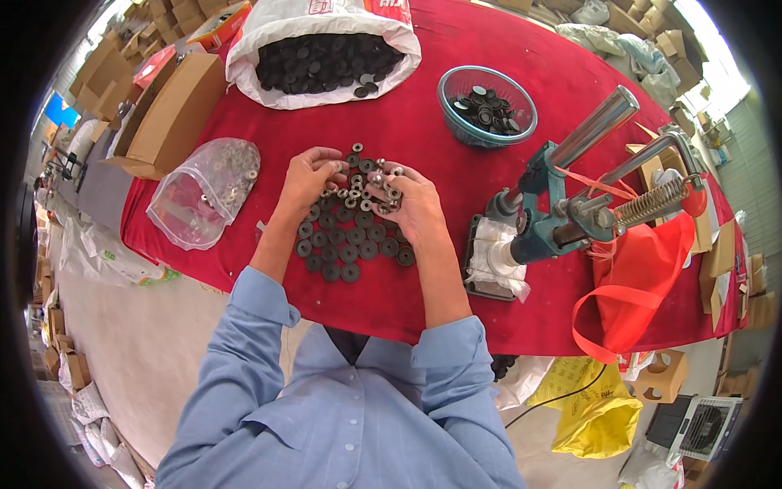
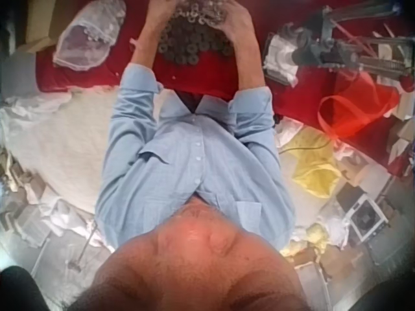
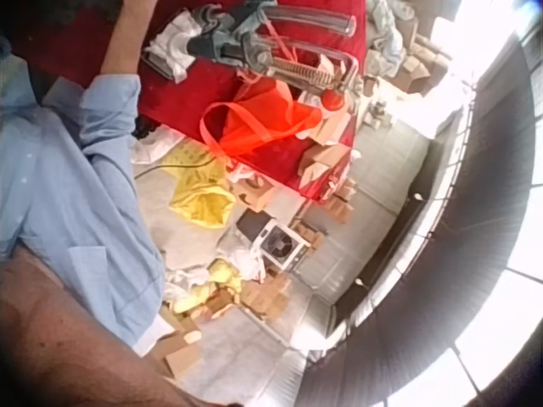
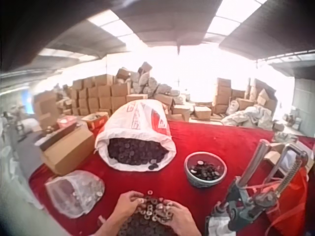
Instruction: The person arranges dark circular magnets on a red tablecloth and places small metal rings on top of them. The person handles the components by hand, picking them up from a plastic bag and a pile, and placing them onto the table surface in a grid-like pattern.
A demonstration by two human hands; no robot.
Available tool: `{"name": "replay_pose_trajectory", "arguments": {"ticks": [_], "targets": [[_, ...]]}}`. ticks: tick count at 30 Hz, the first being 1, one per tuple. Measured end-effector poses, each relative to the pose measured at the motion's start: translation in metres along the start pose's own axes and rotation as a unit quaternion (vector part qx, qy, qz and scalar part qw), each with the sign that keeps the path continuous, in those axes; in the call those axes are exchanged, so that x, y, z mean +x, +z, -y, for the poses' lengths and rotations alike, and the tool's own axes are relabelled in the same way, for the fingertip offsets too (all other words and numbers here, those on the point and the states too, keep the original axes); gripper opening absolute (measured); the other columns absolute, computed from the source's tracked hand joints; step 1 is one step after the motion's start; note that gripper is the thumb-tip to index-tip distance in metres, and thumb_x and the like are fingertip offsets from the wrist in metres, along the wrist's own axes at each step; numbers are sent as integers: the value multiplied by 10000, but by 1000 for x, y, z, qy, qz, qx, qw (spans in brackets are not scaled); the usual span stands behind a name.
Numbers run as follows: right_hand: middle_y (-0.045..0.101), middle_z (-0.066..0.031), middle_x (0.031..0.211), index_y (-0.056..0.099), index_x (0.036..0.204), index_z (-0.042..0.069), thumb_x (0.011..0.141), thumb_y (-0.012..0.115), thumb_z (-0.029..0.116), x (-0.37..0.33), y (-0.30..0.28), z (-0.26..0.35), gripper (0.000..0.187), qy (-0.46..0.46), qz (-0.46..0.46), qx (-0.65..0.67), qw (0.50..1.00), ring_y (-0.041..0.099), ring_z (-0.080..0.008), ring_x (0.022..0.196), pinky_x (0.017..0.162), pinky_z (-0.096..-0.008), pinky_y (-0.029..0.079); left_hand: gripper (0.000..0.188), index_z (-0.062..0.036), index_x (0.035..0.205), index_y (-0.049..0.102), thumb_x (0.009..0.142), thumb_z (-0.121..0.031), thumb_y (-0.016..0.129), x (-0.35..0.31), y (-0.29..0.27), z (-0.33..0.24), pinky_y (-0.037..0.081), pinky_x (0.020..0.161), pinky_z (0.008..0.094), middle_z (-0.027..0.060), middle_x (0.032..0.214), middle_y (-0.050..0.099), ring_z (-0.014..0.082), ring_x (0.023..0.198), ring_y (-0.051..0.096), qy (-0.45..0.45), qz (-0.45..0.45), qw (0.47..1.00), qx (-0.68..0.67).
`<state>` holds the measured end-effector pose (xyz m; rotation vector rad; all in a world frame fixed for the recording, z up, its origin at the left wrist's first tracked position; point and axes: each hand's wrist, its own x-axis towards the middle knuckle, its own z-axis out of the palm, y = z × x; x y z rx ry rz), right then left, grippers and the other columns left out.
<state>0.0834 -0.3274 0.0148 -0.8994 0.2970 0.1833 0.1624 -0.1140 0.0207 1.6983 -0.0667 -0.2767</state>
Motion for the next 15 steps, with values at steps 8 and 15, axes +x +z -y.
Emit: {"name": "replay_pose_trajectory", "arguments": {"ticks": [8,15], "targets": [[632,-266,1450,489,1531,-16,1003,630,155,-26,-19,4,573,-51,-40,-24,998,670,-344,1241,1012,-565,530,214,32,1104,769,974,-122,697,-9,-20,15,570,715,301,105,958,798,136,784,727,78,-24,978,193],[605,-274,1480,464,1557,-37,1014,636,163,-37,-15,12,604,-90,-58,-41,993,635,-363,1314,1074,-580,512,313,-50,1144,804,847,-147,813,-26,3,21,561,899,419,144,1071,711,320,990,702,245,31,912,326]]}}
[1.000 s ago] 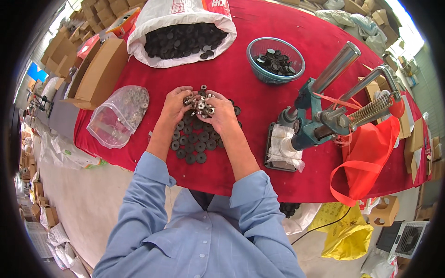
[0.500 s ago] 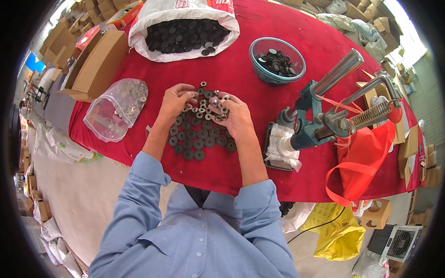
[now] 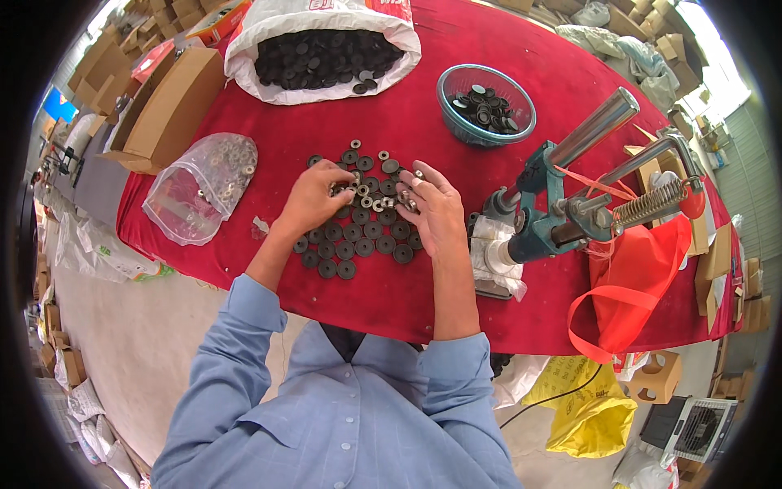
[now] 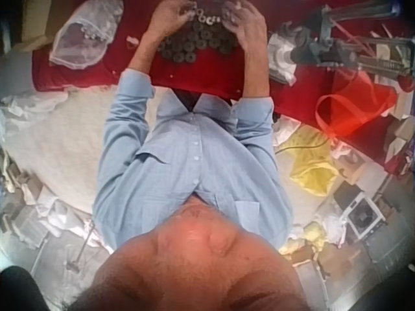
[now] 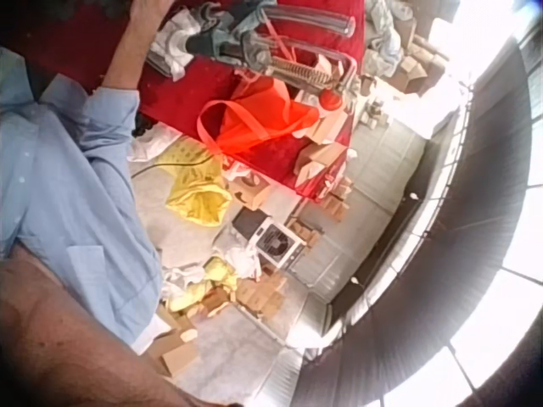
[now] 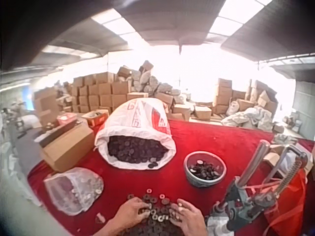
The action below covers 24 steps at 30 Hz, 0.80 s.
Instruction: The person arranges dark circular magnets on a red tablecloth and places small metal rings on top of them. The person handles the components by hand, picking them up from a plastic bag and a pile, and placing them onto the table surface in a grid-like pattern.
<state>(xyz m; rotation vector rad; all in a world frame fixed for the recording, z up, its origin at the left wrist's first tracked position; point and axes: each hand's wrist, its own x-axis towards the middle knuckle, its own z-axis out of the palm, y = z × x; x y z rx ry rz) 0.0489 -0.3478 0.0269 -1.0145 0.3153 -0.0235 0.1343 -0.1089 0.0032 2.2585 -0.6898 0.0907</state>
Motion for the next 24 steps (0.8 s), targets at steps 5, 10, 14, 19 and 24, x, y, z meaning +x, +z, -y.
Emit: {"name": "replay_pose_trajectory", "arguments": {"ticks": [5,10,14,19,24], "targets": [[608,-243,1476,448,1559,-80,1040,608,115,8,3,2,577,-20,61,34,997,634,-321,1321,1132,-528,489,295,-72,1152,803,863,-131,796,1,16,-5,562,891,441,156,1076,697,335,985,702,10,7,999,38],[632,-248,1453,487,1529,-76,1036,618,101,15,14,6,540,-40,64,14,997,648,-326,1316,1103,-485,527,242,-49,1090,803,856,-110,798,4,20,6,569,841,441,142,996,719,325,900,708,18,-24,999,44],[647,-252,1440,515,1507,-70,1037,616,105,18,10,6,512,-55,58,0,997,663,-335,1307,1102,-491,531,190,-21,1066,793,898,-111,786,9,14,-6,576,765,389,135,965,751,265,815,724,-55,-22,998,-17],[693,-226,1364,550,1466,-77,1025,565,61,25,20,17,462,-21,24,-81,996,702,-301,1243,1049,-419,562,161,8,1089,775,960,-82,743,13,7,4,571,711,336,133,1001,774,186,771,722,-67,-74,990,-95],[752,-218,1261,703,1312,-25,992,613,122,66,16,5,363,-116,-44,-278,952,786,-307,1024,906,-435,617,138,6,1059,766,945,-57,723,12,-4,9,582,745,376,167,962,759,252,809,741,-41,-189,978,-78]]}}
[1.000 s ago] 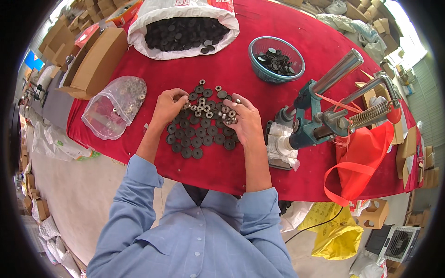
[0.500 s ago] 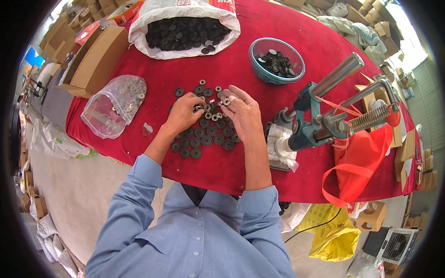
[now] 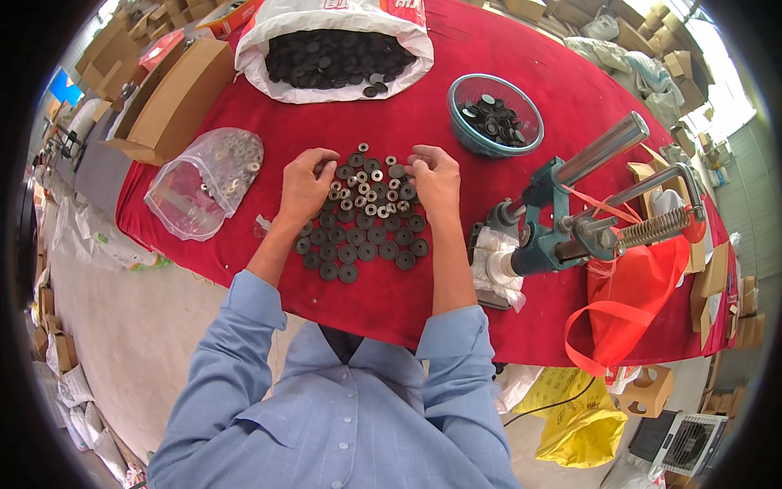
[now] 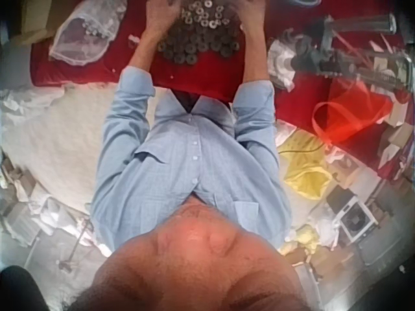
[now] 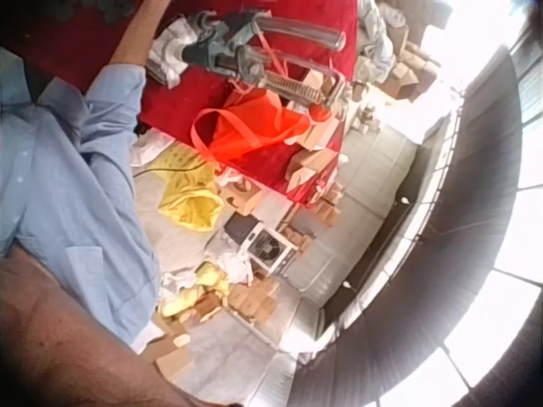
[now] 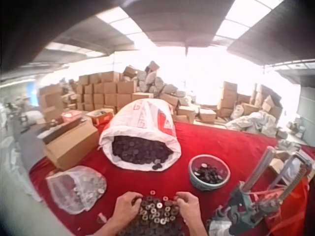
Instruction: The person arranges dark circular magnets on a red tablecloth and places small metal rings on top of them. The person handles the components by hand, picking them up from a plastic bag and a pile, and placing them onto the table surface in a grid-like pattern.
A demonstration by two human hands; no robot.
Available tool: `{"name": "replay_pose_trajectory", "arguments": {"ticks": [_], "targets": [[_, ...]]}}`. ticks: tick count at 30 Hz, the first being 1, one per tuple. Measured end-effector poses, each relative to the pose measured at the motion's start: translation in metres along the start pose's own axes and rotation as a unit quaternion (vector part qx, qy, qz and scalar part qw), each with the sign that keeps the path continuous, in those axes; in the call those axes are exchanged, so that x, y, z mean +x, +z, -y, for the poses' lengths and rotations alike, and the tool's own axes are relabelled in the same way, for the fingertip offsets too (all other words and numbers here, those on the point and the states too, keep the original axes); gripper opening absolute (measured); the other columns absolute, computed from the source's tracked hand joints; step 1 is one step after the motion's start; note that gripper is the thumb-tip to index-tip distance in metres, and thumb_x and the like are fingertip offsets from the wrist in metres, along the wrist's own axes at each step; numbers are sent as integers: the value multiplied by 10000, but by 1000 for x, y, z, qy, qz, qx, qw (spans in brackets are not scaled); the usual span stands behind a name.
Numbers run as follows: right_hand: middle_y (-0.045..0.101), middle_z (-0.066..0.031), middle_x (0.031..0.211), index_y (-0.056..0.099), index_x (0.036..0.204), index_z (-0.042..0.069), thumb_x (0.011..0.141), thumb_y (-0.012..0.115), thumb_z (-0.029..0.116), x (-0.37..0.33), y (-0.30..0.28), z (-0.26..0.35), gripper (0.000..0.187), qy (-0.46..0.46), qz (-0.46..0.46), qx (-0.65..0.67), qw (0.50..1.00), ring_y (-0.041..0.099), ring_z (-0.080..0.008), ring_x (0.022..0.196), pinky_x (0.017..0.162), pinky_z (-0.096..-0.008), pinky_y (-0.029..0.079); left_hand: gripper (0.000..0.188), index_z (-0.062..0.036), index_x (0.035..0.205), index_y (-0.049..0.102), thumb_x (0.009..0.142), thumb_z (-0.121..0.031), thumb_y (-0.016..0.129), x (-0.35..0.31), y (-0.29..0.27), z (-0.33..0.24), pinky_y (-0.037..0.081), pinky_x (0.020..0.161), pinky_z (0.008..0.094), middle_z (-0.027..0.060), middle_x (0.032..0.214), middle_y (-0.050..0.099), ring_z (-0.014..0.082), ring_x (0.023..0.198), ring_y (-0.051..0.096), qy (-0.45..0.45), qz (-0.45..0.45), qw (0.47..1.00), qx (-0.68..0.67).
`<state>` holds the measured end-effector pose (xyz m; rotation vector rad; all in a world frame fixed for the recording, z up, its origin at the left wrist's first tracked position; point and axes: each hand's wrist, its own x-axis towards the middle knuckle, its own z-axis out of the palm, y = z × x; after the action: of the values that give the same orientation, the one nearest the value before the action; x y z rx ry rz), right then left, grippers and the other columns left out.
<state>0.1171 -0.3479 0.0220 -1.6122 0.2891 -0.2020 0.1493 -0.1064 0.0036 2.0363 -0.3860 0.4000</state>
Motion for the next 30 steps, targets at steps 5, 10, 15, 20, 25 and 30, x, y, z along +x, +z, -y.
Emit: {"name": "replay_pose_trajectory", "arguments": {"ticks": [5,10,15,20,25,30], "targets": [[752,-179,1222,809,1128,75,892,787,236,21,18,-27,287,-82,-18,-356,931,757,-376,1034,935,-478,599,159,-1,1094,773,951,-51,725,-16,-38,-11,543,688,294,96,923,760,131,745,691,0,-13,1000,24],[740,-184,1141,795,1066,70,841,860,233,26,25,-38,286,-73,-21,-417,906,733,-379,1058,939,-496,585,120,-22,1081,780,980,-31,716,-56,-110,-60,522,666,258,31,901,760,64,769,670,-54,-16,998,-30],[736,-175,1105,743,1013,51,836,853,142,30,25,-35,227,-106,9,-370,923,734,-377,991,886,-507,578,175,15,1128,757,1025,-87,658,-54,-213,-28,522,709,243,47,929,748,75,797,660,-110,-89,990,-15],[711,-142,1023,708,980,56,850,803,62,20,37,-30,161,-230,7,-385,894,720,-375,931,840,-500,575,319,30,1195,729,985,-208,693,-21,-245,86,580,841,431,168,1032,781,325,933,746,-92,33,961,257],[699,-130,995,719,979,58,852,771,41,12,38,-29,138,-307,26,-391,868,722,-365,901,826,-483,581,609,-2,1381,652,914,-382,750,7,-231,190,493,1069,544,253,1270,722,466,1237,651,-87,93,915,382],[733,-148,1010,765,1007,33,880,729,25,-1,15,-10,133,-261,6,-311,914,739,-307,799,790,-434,592,594,0,1370,659,921,-380,744,28,-195,199,479,1100,510,251,1310,711,437,1245,653,0,92,937,338]]}}
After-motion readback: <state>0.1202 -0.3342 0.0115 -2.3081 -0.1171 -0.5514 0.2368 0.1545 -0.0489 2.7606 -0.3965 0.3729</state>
